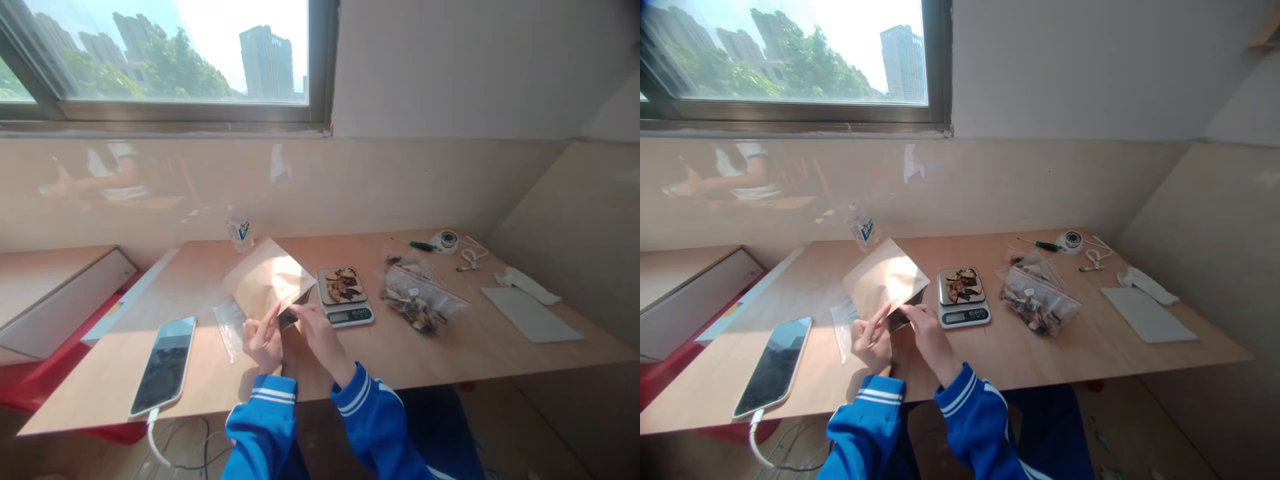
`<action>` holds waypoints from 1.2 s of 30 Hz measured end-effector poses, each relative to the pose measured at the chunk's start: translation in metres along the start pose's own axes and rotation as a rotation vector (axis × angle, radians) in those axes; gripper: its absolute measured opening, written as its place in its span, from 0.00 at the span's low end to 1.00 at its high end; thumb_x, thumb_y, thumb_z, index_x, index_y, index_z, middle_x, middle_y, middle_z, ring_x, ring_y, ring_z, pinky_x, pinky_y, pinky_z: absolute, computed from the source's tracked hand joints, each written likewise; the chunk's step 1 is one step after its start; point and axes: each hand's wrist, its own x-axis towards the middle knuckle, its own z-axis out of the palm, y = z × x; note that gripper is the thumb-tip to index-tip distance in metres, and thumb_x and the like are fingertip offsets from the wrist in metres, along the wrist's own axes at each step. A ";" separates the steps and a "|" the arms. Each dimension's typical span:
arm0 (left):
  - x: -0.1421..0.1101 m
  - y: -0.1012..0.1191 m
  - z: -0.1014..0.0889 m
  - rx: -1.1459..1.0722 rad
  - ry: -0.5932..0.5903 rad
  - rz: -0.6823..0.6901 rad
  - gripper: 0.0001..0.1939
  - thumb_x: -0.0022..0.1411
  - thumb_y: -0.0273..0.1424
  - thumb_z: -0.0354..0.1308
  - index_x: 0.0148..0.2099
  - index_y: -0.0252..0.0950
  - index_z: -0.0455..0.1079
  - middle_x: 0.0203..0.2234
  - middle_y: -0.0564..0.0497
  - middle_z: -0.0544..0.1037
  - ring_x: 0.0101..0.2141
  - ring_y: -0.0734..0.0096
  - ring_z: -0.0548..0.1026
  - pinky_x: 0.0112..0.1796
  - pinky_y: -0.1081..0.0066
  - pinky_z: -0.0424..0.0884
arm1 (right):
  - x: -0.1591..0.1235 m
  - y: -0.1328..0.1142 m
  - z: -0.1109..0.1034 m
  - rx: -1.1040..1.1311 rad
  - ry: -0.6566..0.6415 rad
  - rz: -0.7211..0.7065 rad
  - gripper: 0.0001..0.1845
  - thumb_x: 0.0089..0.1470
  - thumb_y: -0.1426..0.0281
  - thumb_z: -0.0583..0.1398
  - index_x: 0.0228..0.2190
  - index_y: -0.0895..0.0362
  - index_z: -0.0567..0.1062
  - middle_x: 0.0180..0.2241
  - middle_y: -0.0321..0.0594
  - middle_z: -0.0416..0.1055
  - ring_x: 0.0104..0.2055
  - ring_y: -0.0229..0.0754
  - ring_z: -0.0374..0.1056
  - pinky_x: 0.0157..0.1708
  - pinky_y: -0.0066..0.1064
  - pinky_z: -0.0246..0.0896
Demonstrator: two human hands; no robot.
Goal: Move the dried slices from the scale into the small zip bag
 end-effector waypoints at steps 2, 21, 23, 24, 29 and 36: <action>0.000 0.000 0.001 0.000 0.014 0.003 0.13 0.61 0.32 0.56 0.46 0.38 0.78 0.21 0.56 0.55 0.22 0.79 0.58 0.26 0.74 0.61 | -0.006 0.001 -0.016 0.050 0.086 0.029 0.15 0.62 0.71 0.51 0.46 0.53 0.73 0.42 0.43 0.74 0.46 0.42 0.70 0.48 0.36 0.66; 0.001 -0.002 0.001 0.050 -0.029 0.017 0.12 0.61 0.32 0.56 0.45 0.40 0.78 0.20 0.55 0.56 0.23 0.75 0.59 0.28 0.73 0.63 | -0.044 0.098 -0.114 -0.336 0.522 0.291 0.15 0.58 0.66 0.50 0.36 0.58 0.75 0.37 0.47 0.71 0.40 0.47 0.66 0.41 0.40 0.63; 0.000 -0.003 0.001 0.045 -0.044 0.006 0.13 0.61 0.32 0.55 0.45 0.40 0.78 0.21 0.55 0.56 0.24 0.75 0.59 0.28 0.72 0.63 | -0.060 0.097 -0.117 -0.308 0.479 0.329 0.15 0.57 0.68 0.50 0.35 0.58 0.75 0.36 0.46 0.71 0.38 0.46 0.67 0.38 0.38 0.63; 0.000 -0.003 0.001 0.041 -0.049 0.002 0.13 0.62 0.32 0.55 0.45 0.40 0.78 0.21 0.54 0.56 0.24 0.75 0.60 0.28 0.72 0.63 | -0.065 0.096 -0.117 -0.294 0.454 0.342 0.15 0.56 0.68 0.50 0.34 0.58 0.75 0.35 0.46 0.71 0.36 0.45 0.67 0.36 0.37 0.63; 0.002 0.004 0.001 0.047 -0.038 -0.016 0.12 0.61 0.33 0.56 0.44 0.40 0.78 0.21 0.55 0.56 0.24 0.75 0.60 0.27 0.73 0.63 | -0.067 0.090 -0.115 -0.228 0.357 0.345 0.14 0.56 0.69 0.50 0.31 0.57 0.75 0.32 0.43 0.70 0.33 0.43 0.66 0.33 0.33 0.62; 0.010 0.013 0.001 0.129 -0.051 0.090 0.11 0.61 0.33 0.56 0.42 0.40 0.79 0.20 0.54 0.57 0.24 0.74 0.60 0.28 0.74 0.62 | -0.065 0.089 -0.115 -0.198 0.353 0.308 0.14 0.55 0.70 0.50 0.28 0.57 0.75 0.31 0.42 0.70 0.33 0.43 0.66 0.33 0.33 0.62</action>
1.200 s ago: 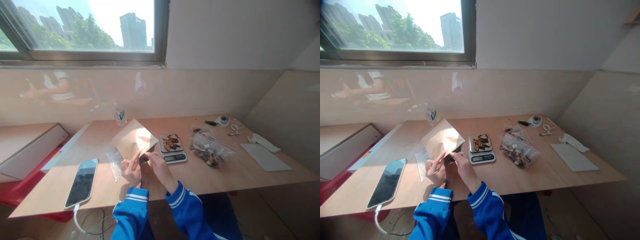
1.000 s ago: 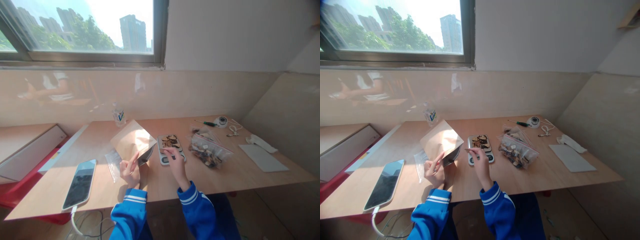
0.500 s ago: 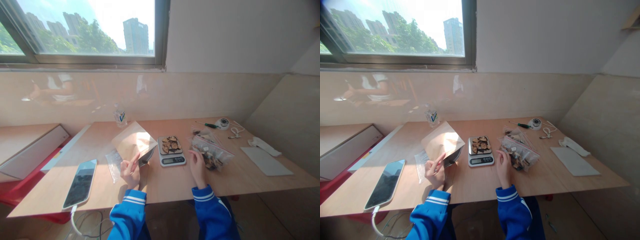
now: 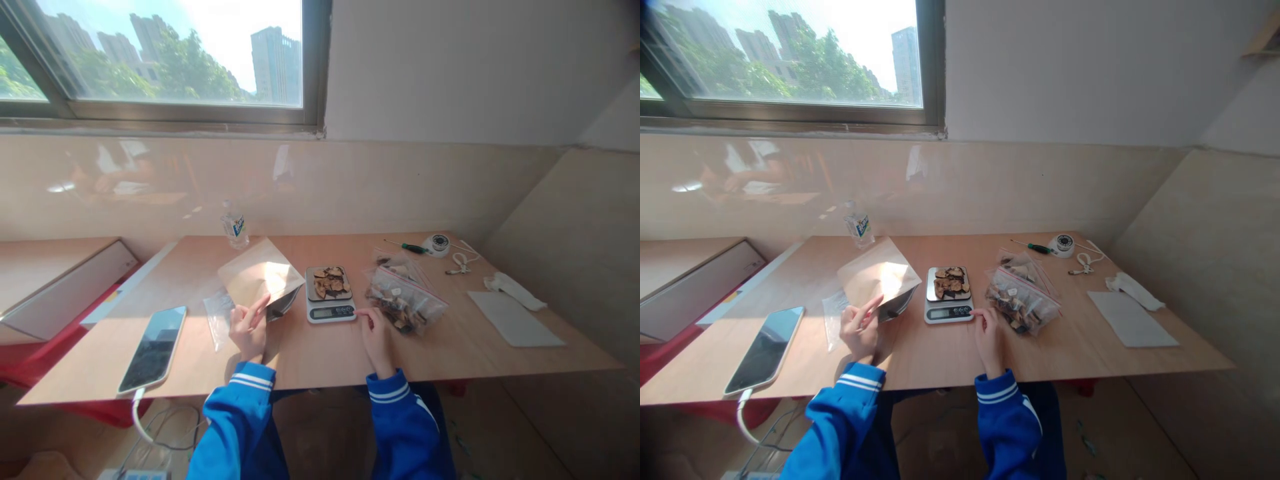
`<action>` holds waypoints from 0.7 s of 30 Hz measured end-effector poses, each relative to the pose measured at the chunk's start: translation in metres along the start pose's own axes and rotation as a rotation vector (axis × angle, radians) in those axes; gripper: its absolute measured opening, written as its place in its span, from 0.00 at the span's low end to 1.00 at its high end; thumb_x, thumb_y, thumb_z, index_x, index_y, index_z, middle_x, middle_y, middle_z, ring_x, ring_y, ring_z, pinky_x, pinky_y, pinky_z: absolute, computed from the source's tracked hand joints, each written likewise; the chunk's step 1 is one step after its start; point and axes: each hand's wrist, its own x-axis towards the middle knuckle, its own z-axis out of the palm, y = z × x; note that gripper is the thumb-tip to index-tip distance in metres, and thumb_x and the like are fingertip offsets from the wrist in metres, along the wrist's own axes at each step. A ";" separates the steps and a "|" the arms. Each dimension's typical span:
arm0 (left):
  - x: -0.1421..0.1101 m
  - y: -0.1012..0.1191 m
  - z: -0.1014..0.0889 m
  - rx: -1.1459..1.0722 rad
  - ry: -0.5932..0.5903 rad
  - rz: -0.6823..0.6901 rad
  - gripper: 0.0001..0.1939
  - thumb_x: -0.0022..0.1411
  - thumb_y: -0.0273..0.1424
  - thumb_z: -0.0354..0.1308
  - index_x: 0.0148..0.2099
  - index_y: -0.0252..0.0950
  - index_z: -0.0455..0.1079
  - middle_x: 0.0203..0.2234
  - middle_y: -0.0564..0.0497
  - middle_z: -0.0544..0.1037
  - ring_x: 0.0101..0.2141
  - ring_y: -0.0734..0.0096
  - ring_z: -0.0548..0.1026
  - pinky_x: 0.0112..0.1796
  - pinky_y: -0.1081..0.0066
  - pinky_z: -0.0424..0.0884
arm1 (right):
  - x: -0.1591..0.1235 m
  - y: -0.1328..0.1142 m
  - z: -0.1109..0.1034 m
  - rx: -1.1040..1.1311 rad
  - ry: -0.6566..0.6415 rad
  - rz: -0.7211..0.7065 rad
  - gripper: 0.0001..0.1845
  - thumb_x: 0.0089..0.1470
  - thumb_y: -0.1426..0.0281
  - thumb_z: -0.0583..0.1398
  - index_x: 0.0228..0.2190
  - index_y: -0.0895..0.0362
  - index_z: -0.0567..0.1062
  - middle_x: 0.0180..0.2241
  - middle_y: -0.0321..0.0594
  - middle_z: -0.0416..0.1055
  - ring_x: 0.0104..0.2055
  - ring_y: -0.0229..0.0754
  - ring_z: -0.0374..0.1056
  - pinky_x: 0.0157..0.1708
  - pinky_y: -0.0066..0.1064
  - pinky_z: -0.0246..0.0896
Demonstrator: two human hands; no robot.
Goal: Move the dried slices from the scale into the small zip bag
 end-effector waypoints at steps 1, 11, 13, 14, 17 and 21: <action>0.001 0.001 -0.001 0.019 -0.021 0.006 0.12 0.61 0.32 0.55 0.42 0.40 0.79 0.20 0.54 0.58 0.24 0.74 0.60 0.28 0.74 0.61 | 0.000 0.000 -0.001 0.003 0.007 -0.010 0.14 0.55 0.71 0.50 0.28 0.56 0.75 0.31 0.42 0.70 0.34 0.43 0.66 0.34 0.34 0.62; 0.069 0.046 -0.011 0.112 -0.280 -0.059 0.12 0.58 0.31 0.57 0.42 0.47 0.78 0.24 0.55 0.65 0.27 0.75 0.67 0.30 0.75 0.62 | -0.024 -0.099 0.050 0.143 -0.310 -0.445 0.23 0.60 0.76 0.47 0.55 0.57 0.65 0.53 0.46 0.68 0.56 0.43 0.62 0.56 0.39 0.59; 0.081 0.051 -0.016 0.094 -0.347 -0.072 0.12 0.58 0.31 0.57 0.42 0.48 0.78 0.26 0.55 0.68 0.27 0.77 0.69 0.29 0.76 0.62 | -0.024 -0.126 0.074 0.049 -0.318 -0.512 0.25 0.61 0.73 0.48 0.59 0.58 0.59 0.59 0.47 0.62 0.62 0.46 0.54 0.59 0.43 0.54; 0.085 0.052 -0.018 0.084 -0.369 -0.077 0.12 0.58 0.31 0.57 0.42 0.48 0.78 0.27 0.56 0.69 0.26 0.77 0.69 0.29 0.77 0.62 | -0.022 -0.136 0.084 -0.001 -0.317 -0.521 0.26 0.61 0.72 0.49 0.60 0.59 0.58 0.59 0.48 0.61 0.63 0.47 0.53 0.61 0.45 0.52; 0.088 0.048 -0.024 0.068 -0.378 -0.090 0.10 0.57 0.32 0.58 0.41 0.48 0.78 0.28 0.56 0.70 0.26 0.79 0.70 0.27 0.78 0.62 | -0.009 -0.154 0.105 -0.115 -0.340 -0.489 0.23 0.62 0.69 0.50 0.58 0.59 0.61 0.54 0.49 0.66 0.62 0.51 0.54 0.61 0.51 0.48; 0.087 0.040 -0.027 0.057 -0.323 -0.077 0.10 0.58 0.33 0.58 0.41 0.47 0.78 0.26 0.56 0.70 0.25 0.79 0.70 0.28 0.78 0.63 | 0.002 -0.161 0.108 -0.210 -0.375 -0.454 0.14 0.63 0.68 0.50 0.45 0.57 0.71 0.43 0.48 0.73 0.57 0.52 0.59 0.59 0.55 0.47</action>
